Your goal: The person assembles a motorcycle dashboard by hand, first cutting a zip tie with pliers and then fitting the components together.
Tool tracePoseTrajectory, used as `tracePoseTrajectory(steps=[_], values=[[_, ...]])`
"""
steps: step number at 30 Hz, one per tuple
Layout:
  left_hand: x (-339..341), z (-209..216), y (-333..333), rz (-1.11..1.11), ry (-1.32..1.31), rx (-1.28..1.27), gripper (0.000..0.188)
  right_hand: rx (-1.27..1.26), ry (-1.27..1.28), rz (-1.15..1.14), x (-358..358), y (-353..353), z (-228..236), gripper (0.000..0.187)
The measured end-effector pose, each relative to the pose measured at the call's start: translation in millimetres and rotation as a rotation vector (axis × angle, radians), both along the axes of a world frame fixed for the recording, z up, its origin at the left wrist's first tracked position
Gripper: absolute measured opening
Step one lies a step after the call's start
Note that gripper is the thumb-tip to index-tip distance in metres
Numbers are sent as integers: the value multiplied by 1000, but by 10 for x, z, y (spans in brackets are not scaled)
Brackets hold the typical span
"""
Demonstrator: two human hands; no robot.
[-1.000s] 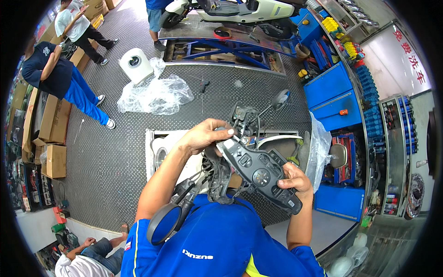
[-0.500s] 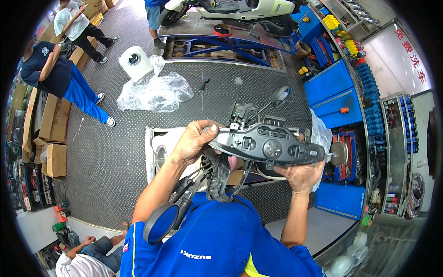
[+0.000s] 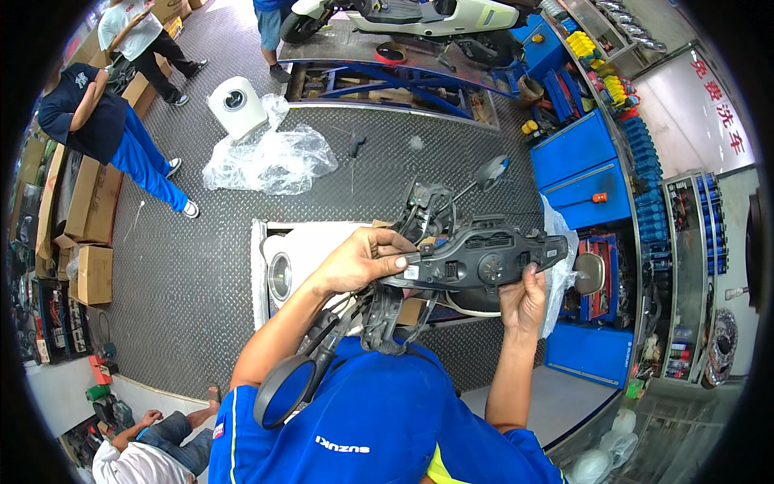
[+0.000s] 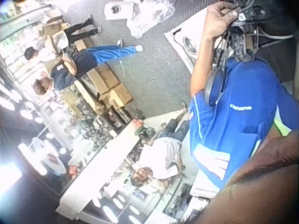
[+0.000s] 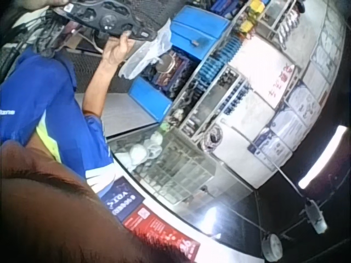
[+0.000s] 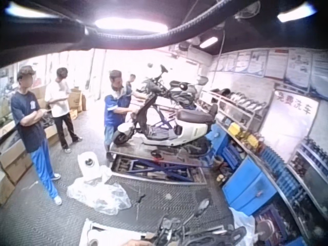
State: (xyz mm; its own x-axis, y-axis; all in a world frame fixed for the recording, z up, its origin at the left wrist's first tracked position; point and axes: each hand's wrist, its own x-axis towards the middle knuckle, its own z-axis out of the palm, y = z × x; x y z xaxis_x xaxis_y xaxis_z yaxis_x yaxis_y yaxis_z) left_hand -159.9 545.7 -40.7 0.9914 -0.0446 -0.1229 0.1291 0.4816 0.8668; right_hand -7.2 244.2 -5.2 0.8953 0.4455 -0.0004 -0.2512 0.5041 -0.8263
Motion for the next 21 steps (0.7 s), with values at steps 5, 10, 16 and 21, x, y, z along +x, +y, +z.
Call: tracePoseTrajectory(steps=[5,10,16,21], values=[[14,79,-85,-71,-73,196,37,-98,43,-175,112,135,90,45],[185,51,49,97,-83,490,35,-178,-7,-202,279,-10,145,40],[228,-147,-120,-1,-254,1167,60,-273,-103,-228,421,-95,223,36],[335,-465,-294,-61,-424,1343,51,-327,-63,-116,416,-98,269,38]])
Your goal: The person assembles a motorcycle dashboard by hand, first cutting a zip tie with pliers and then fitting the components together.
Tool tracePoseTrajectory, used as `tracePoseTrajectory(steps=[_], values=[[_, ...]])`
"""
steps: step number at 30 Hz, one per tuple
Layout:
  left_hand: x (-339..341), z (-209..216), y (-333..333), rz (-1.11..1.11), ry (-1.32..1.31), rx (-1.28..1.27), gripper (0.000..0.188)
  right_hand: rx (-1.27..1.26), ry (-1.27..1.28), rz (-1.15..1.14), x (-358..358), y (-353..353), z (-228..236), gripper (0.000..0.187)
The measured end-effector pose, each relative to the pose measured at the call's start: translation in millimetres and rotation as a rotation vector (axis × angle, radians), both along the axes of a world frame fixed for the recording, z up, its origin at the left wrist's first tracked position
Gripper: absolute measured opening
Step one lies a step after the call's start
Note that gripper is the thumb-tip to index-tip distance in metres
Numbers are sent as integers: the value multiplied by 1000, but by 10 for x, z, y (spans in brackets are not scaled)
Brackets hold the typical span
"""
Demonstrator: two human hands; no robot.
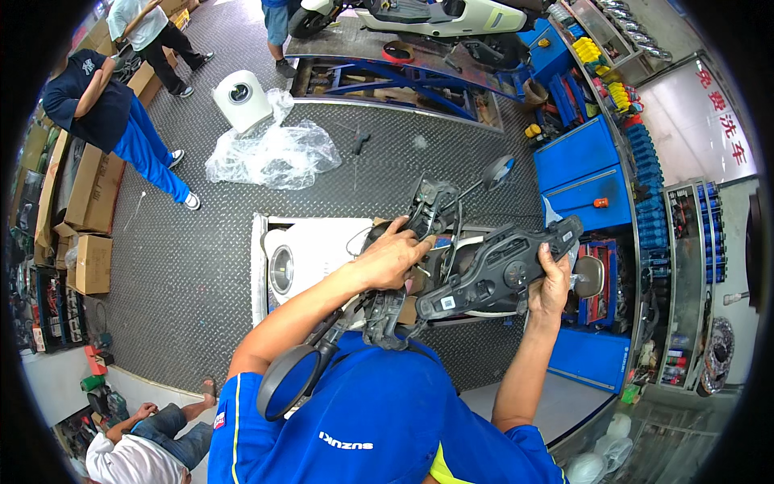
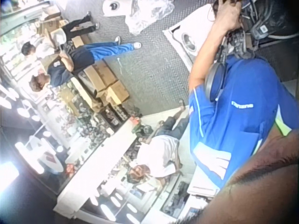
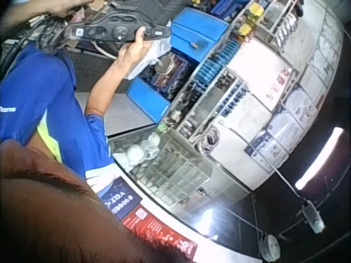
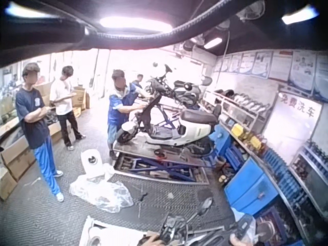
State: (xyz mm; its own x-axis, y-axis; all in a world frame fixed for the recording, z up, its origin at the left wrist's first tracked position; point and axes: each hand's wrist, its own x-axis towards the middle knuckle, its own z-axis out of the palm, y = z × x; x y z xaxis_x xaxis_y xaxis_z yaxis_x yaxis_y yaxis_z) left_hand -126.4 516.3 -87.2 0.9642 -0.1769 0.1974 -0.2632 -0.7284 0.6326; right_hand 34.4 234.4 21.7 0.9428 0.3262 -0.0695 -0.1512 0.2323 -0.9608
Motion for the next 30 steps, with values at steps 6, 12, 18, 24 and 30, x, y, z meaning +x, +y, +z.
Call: tracePoseTrajectory(steps=[6,12,18,24,30], values=[[24,-134,39,53,-104,-7,27,-32,-20,75,-94,105,-68,34],[-156,-38,109,306,-281,-201,14,-20,28,124,-135,108,-57,47],[-316,-281,76,653,-173,-453,21,-101,52,122,-122,123,-69,45],[-283,-446,89,766,6,-651,31,-190,-20,154,-185,404,-35,44],[-271,-587,113,800,21,-792,42,-363,-196,247,-193,885,-102,95]])
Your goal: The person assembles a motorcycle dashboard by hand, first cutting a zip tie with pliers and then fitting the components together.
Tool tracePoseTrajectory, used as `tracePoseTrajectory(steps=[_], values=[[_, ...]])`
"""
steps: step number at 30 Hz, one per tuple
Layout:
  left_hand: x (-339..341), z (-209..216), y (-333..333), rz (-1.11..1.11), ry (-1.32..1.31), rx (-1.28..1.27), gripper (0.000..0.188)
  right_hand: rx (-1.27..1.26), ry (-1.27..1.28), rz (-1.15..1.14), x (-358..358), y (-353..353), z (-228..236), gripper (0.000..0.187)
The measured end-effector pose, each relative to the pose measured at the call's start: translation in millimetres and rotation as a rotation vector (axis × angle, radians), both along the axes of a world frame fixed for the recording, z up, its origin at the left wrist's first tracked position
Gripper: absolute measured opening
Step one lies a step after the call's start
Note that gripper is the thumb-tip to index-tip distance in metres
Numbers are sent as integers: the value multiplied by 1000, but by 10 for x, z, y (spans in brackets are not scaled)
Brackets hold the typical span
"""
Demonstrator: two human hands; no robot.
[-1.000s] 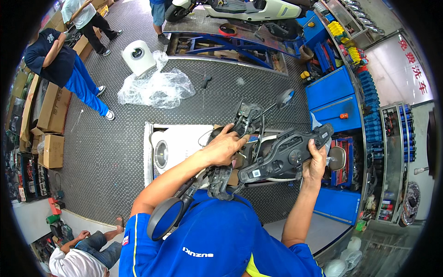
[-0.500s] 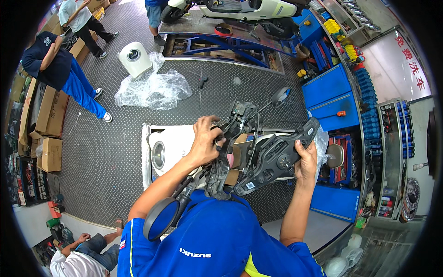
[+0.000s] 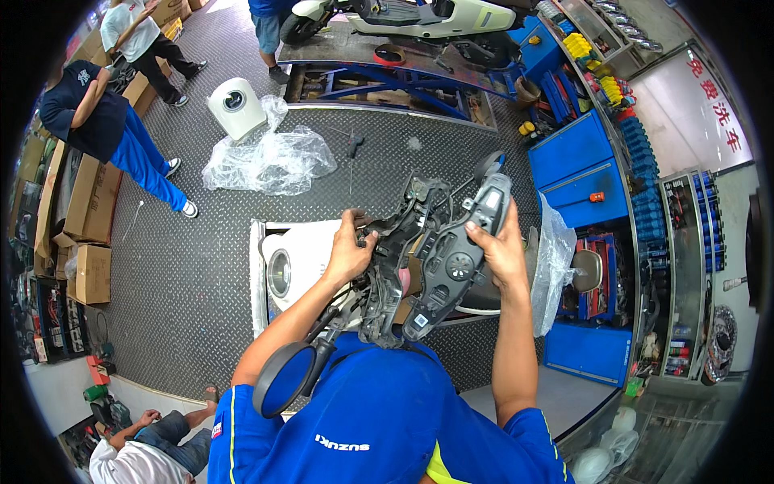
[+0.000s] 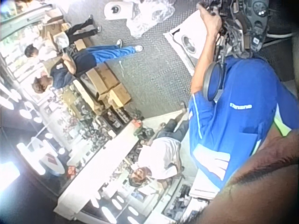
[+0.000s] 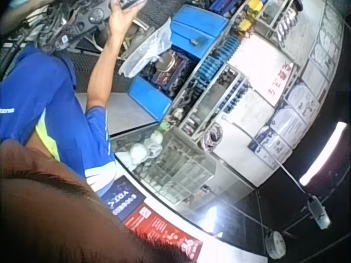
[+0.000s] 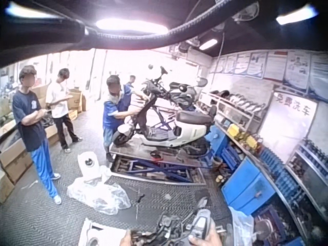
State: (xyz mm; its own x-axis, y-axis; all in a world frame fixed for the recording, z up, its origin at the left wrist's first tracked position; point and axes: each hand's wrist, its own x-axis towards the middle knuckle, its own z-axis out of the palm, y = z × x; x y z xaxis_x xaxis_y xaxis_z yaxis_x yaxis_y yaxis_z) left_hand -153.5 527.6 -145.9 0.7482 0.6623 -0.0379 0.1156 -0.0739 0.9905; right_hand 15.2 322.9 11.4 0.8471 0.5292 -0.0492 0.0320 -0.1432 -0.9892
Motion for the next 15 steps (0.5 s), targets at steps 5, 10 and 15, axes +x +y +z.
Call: tracePoseTrajectory(steps=[5,10,15], values=[[35,-50,49,-79,214,48,47,-200,-203,43,119,248,-284,118],[36,-337,139,-128,184,-296,41,-546,-308,132,-63,593,-46,116],[77,-182,67,-119,151,-441,37,-778,-392,146,-148,737,-120,117]])
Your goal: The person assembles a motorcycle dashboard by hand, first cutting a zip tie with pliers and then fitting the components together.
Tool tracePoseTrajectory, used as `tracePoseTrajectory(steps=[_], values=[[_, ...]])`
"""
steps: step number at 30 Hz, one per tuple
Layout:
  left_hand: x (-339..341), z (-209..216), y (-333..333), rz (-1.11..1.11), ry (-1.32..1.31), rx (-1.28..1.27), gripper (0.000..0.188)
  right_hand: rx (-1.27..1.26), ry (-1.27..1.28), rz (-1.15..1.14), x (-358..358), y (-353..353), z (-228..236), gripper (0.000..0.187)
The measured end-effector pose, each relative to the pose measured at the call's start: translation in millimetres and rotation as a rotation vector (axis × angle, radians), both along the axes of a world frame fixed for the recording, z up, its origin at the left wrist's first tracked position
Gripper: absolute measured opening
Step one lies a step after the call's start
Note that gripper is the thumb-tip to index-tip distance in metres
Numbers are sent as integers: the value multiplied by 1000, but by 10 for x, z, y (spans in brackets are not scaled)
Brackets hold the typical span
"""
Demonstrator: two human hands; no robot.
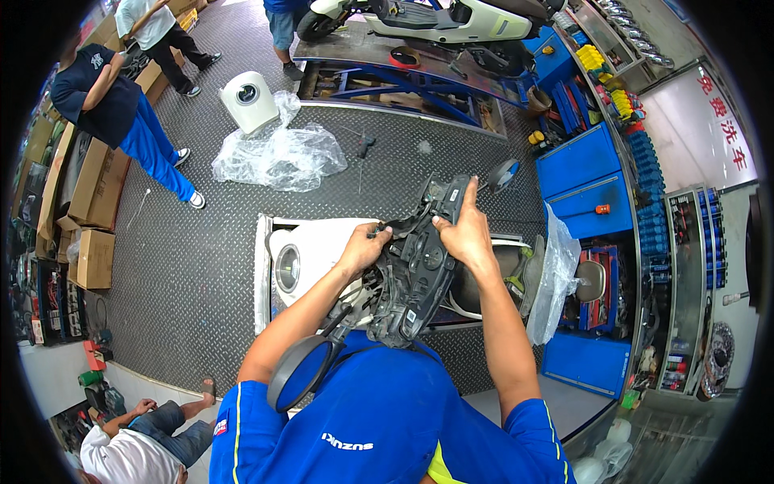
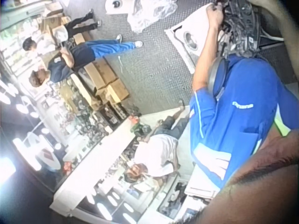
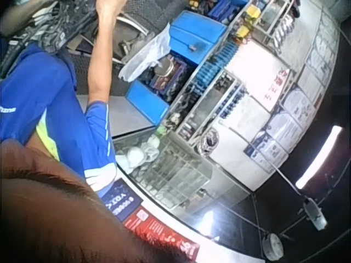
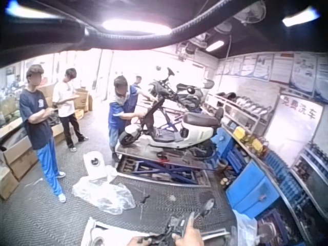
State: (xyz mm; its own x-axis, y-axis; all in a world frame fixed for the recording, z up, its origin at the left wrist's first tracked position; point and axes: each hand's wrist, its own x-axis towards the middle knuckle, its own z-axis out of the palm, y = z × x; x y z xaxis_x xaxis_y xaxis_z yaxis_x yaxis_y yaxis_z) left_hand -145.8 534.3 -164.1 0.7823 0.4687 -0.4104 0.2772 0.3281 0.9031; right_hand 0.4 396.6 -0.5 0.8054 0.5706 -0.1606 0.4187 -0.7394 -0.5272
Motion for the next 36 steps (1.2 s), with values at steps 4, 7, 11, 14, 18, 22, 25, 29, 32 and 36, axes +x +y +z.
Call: tracePoseTrajectory(steps=[4,7,11,14,18,22,25,29,32,36], values=[[-13,-116,-4,2,-35,-5,37,-171,-32,31,-62,130,-89,114],[2,-172,-9,-21,-40,105,31,-181,-94,49,-69,135,-155,115],[-6,-193,1,-23,-50,136,31,-225,-108,53,-78,145,-175,113],[-12,-149,-3,-24,-55,181,31,-240,-109,49,-59,118,-206,111],[-32,-76,-3,-23,-56,250,32,-278,-110,50,-50,111,-211,111],[-77,-46,6,5,-112,406,33,-298,-114,52,-77,106,-165,112],[-90,203,15,-44,-97,508,32,-302,-137,37,-66,43,-145,111],[-132,379,-1,-37,-125,577,31,-295,-150,36,-77,17,-86,111],[-171,497,-14,-50,-133,620,30,-284,-145,25,-99,-28,6,113],[-184,631,-57,-27,-211,696,30,-264,-148,19,-130,-98,143,117]])
